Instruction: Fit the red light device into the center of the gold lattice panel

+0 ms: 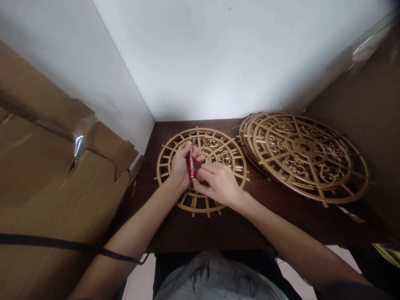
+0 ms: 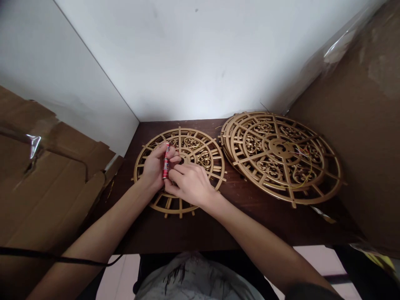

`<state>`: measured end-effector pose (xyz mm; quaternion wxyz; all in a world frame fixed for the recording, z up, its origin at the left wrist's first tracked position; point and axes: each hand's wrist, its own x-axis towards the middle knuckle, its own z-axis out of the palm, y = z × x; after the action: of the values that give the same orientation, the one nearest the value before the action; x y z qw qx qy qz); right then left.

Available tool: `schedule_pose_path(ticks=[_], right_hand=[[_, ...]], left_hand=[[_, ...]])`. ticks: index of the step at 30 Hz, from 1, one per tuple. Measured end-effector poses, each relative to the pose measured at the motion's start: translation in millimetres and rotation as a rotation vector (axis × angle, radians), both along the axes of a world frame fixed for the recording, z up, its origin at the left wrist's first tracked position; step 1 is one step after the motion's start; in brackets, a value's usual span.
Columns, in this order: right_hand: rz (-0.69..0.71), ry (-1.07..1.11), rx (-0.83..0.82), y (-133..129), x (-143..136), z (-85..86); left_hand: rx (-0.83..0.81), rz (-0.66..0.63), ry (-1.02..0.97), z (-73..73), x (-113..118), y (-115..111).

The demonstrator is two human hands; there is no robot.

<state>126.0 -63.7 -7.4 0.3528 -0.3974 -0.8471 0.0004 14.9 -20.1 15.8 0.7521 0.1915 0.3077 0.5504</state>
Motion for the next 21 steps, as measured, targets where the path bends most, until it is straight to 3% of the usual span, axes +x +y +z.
schedule_pose_path(ticks=[8, 12, 21], right_hand=[[0.006, 0.115, -0.047, -1.1, 2.3, 4.4], [0.072, 0.133, -0.092, -0.4, 3.1, 6.8], [0.160, 0.097, -0.041, 1.5, 4.2, 6.5]], left_hand=[[0.078, -0.031, 0.032, -2.1, -0.6, -0.9], [0.072, -0.044, 0.128, -2.8, 0.3, -2.0], [0.241, 0.019, 0.375, 0.3, -3.9, -1.8]])
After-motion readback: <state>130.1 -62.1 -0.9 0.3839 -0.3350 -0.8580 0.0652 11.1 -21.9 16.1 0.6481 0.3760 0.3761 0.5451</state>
